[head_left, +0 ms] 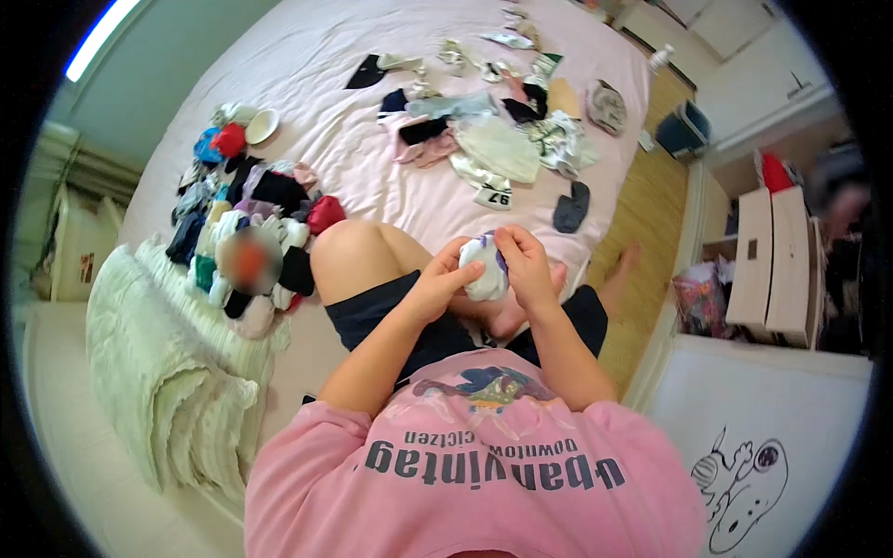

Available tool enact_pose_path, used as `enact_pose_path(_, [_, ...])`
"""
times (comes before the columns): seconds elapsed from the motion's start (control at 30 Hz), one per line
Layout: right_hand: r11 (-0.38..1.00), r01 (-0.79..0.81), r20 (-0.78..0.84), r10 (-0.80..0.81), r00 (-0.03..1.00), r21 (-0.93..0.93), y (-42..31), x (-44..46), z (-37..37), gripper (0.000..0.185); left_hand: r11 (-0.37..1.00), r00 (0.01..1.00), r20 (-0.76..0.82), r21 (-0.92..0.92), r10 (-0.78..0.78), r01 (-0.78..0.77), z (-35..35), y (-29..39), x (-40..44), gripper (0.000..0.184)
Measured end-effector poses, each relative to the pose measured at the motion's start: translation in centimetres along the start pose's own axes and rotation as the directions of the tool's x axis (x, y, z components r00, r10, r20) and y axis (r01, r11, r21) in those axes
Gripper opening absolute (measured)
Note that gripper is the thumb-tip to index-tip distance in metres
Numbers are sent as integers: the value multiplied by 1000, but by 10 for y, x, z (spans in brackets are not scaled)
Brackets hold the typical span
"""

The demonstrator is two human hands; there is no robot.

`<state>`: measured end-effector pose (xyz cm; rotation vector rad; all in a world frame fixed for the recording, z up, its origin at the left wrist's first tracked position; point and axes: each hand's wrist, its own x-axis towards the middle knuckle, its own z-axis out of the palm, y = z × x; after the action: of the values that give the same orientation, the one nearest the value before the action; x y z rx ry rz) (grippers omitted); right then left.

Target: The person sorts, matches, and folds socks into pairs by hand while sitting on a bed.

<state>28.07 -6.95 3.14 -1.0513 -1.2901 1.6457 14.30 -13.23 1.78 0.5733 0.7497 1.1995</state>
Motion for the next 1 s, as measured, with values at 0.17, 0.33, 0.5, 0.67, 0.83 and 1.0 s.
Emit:
enact_pose_path(0.17, [989,126,222,-105,969,-81,-13,11,15,26,933,975,-135,-293,174,-207,-13,12,-17,35])
enact_pose_path(0.33, [982,-48,394,117,912,-181,-10,21,26,21,957,935,-242,-71,258,-282,-34,15,-36,32])
enact_pose_path(0.5, [994,14,370,29,928,-113,-14,25,56,15,935,824,-453,74,341,-346,-60,28,-62,22])
enact_pose_path(0.67, [995,24,363,15,932,-102,-10,37,63,16,746,447,-743,104,498,-658,-141,53,-92,27])
enact_pose_path(0.83, [986,-59,372,113,921,-155,9,34,54,15,682,61,-749,562,660,-468,-208,54,-110,27])
enact_pose_path(1.0, [983,-79,362,136,922,-168,19,31,48,15,656,-206,-640,755,740,14,-235,40,-97,30])
